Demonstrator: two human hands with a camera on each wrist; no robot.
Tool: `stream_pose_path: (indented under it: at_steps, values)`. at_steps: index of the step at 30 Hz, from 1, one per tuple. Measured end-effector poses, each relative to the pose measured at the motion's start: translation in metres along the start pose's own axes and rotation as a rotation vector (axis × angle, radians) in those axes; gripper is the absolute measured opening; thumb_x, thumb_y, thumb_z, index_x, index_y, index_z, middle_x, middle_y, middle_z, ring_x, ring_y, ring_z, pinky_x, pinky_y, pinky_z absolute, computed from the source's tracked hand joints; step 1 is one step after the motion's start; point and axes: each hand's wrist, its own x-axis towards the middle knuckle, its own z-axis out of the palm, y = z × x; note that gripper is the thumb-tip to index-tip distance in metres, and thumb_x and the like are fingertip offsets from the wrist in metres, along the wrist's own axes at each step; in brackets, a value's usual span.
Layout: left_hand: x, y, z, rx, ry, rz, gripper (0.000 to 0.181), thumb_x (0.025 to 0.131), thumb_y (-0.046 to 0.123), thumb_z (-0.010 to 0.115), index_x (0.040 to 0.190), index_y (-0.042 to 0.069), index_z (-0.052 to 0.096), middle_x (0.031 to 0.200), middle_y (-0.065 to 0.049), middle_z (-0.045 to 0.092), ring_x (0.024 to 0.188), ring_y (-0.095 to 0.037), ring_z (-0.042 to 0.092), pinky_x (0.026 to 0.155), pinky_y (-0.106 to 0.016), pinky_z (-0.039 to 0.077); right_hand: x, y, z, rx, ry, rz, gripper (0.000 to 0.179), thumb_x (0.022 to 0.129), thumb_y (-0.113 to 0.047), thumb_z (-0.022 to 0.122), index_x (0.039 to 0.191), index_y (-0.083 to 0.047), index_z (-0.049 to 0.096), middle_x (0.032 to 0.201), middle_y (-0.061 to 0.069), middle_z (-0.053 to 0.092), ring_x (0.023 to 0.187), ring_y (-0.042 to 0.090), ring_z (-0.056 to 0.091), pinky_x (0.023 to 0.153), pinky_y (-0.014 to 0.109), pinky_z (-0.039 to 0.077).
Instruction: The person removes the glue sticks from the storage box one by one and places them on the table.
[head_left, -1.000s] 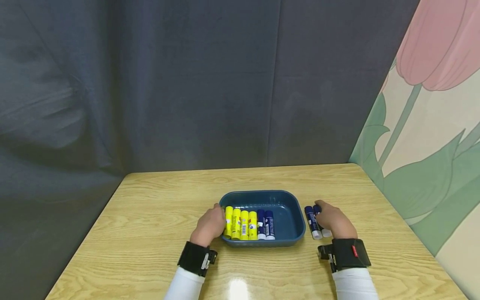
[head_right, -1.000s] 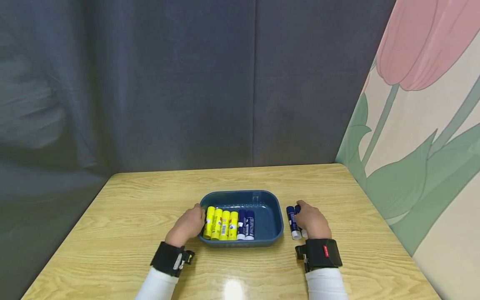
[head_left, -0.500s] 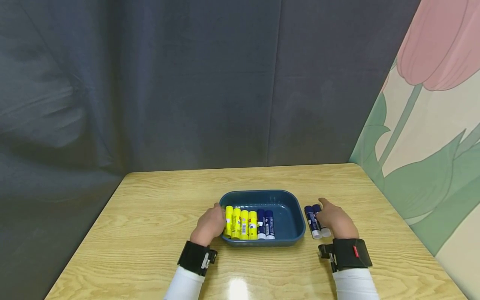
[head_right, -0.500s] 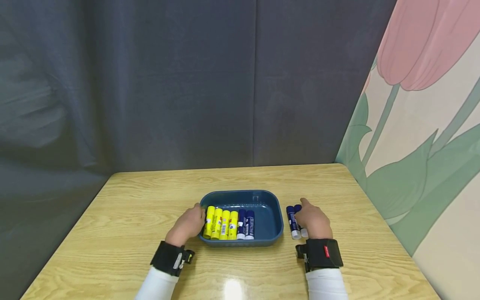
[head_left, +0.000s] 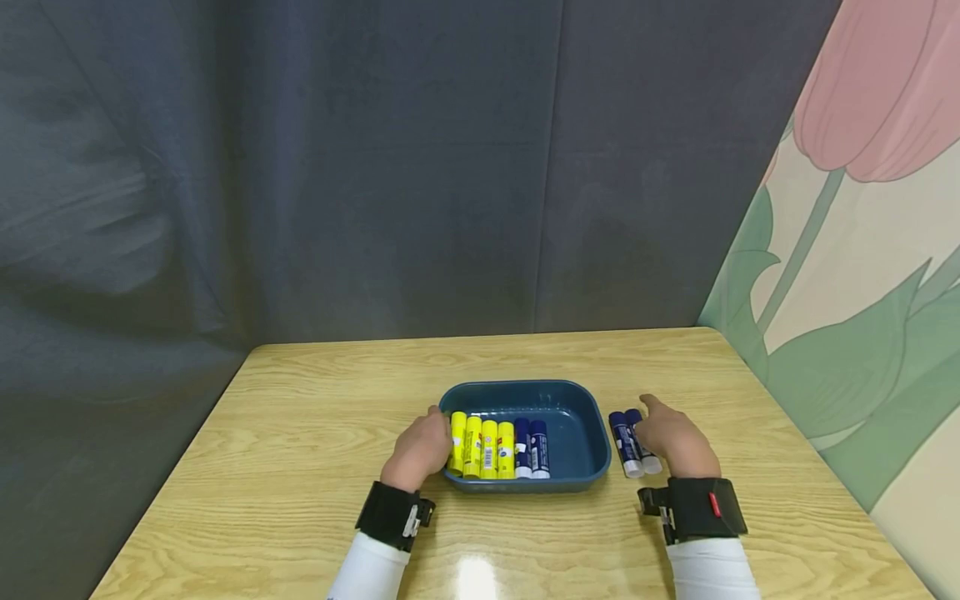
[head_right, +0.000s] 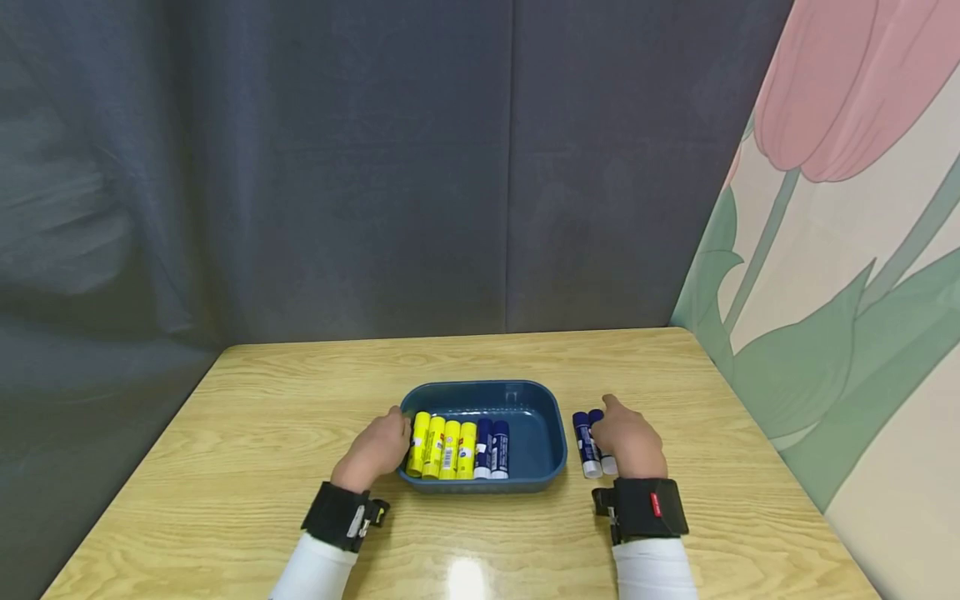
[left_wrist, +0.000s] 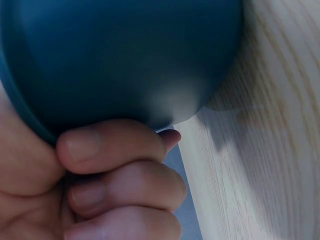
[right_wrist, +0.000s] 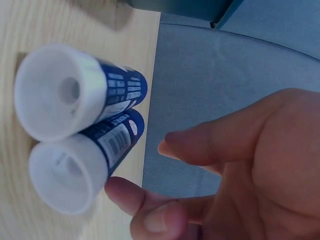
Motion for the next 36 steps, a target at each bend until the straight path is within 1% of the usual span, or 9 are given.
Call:
stream_pose_path:
  at_steps: [8, 11, 13, 15, 16, 22, 29, 32, 36]
  values:
    - [0.0, 0.0, 0.001, 0.0, -0.001, -0.002, 0.035, 0.107, 0.014, 0.039, 0.129, -0.013, 0.045, 0.076, -0.011, 0.051, 0.064, -0.022, 0.052, 0.056, -0.031, 0.04, -0.008, -0.009, -0.003, -0.008, 0.048, -0.02, 0.06, 0.095, -0.009, 0.038, 0.151, 0.008, 0.025, 0.139, 0.042, 0.043, 0.122, 0.058, 0.048, 0.092, 0.066, 0.043]
    - [0.0, 0.0, 0.0, -0.002, 0.0, -0.006, 0.035, 0.108, 0.014, 0.038, 0.129, -0.012, 0.045, 0.077, -0.011, 0.051, 0.065, -0.022, 0.052, 0.056, -0.031, 0.04, -0.011, -0.014, -0.003, 0.002, 0.066, -0.039, 0.061, 0.094, -0.01, 0.038, 0.151, 0.008, 0.025, 0.123, 0.038, 0.055, 0.1, 0.048, 0.059, 0.08, 0.058, 0.047]
    - [0.0, 0.0, 0.0, 0.0, 0.001, -0.008, 0.035, 0.108, 0.014, 0.038, 0.129, -0.012, 0.046, 0.076, -0.011, 0.051, 0.065, -0.022, 0.052, 0.056, -0.031, 0.04, -0.013, -0.018, -0.002, 0.012, 0.084, -0.06, 0.061, 0.094, -0.009, 0.038, 0.151, 0.008, 0.026, 0.107, 0.032, 0.06, 0.084, 0.039, 0.059, 0.071, 0.05, 0.046]
    - [0.0, 0.0, 0.0, 0.002, 0.002, -0.008, 0.036, 0.108, 0.014, 0.038, 0.13, -0.013, 0.045, 0.076, -0.011, 0.052, 0.065, -0.022, 0.052, 0.056, -0.031, 0.04, -0.014, -0.023, -0.001, 0.003, 0.115, -0.088, 0.06, 0.094, -0.01, 0.04, 0.15, 0.008, 0.028, 0.099, 0.028, 0.062, 0.075, 0.031, 0.055, 0.064, 0.044, 0.043]
    - [0.0, 0.0, -0.001, 0.004, 0.0, -0.009, 0.036, 0.108, 0.014, 0.038, 0.131, -0.013, 0.045, 0.076, -0.011, 0.052, 0.065, -0.022, 0.052, 0.056, -0.031, 0.04, -0.016, -0.026, 0.0, -0.009, 0.14, -0.107, 0.059, 0.095, -0.011, 0.041, 0.149, 0.009, 0.031, 0.104, 0.03, 0.062, 0.078, 0.032, 0.057, 0.064, 0.044, 0.045]
    - [0.001, 0.0, 0.0, 0.013, 0.002, 0.0, 0.038, 0.107, 0.013, 0.04, 0.133, -0.014, 0.044, 0.077, -0.011, 0.052, 0.065, -0.022, 0.053, 0.056, -0.031, 0.04, -0.022, -0.045, 0.005, -0.044, 0.26, -0.183, 0.052, 0.096, -0.013, 0.049, 0.144, 0.006, 0.042, 0.114, 0.034, 0.061, 0.083, 0.036, 0.06, 0.058, 0.042, 0.046]
    - [0.001, 0.0, 0.0, 0.0, 0.003, -0.004, 0.037, 0.106, 0.013, 0.041, 0.133, -0.013, 0.044, 0.076, -0.011, 0.052, 0.064, -0.021, 0.053, 0.055, -0.03, 0.04, -0.025, -0.066, 0.019, -0.068, 0.324, -0.221, 0.049, 0.096, -0.014, 0.056, 0.141, 0.003, 0.048, 0.117, 0.034, 0.062, 0.087, 0.038, 0.064, 0.056, 0.043, 0.048]
    - [0.001, 0.0, 0.0, -0.003, 0.003, -0.006, 0.038, 0.107, 0.013, 0.041, 0.133, -0.013, 0.044, 0.076, -0.011, 0.053, 0.064, -0.022, 0.053, 0.055, -0.03, 0.04, -0.025, -0.075, 0.027, -0.074, 0.331, -0.232, 0.05, 0.095, -0.014, 0.058, 0.142, 0.0, 0.048, 0.119, 0.032, 0.062, 0.083, 0.035, 0.064, 0.055, 0.042, 0.049]
    - [0.0, 0.0, 0.0, -0.007, 0.003, -0.011, 0.038, 0.107, 0.014, 0.04, 0.133, -0.013, 0.044, 0.077, -0.011, 0.052, 0.065, -0.022, 0.053, 0.056, -0.03, 0.04, -0.023, -0.085, 0.04, -0.073, 0.318, -0.242, 0.052, 0.095, -0.015, 0.06, 0.144, -0.004, 0.048, 0.12, 0.029, 0.064, 0.066, 0.027, 0.057, 0.048, 0.036, 0.041]
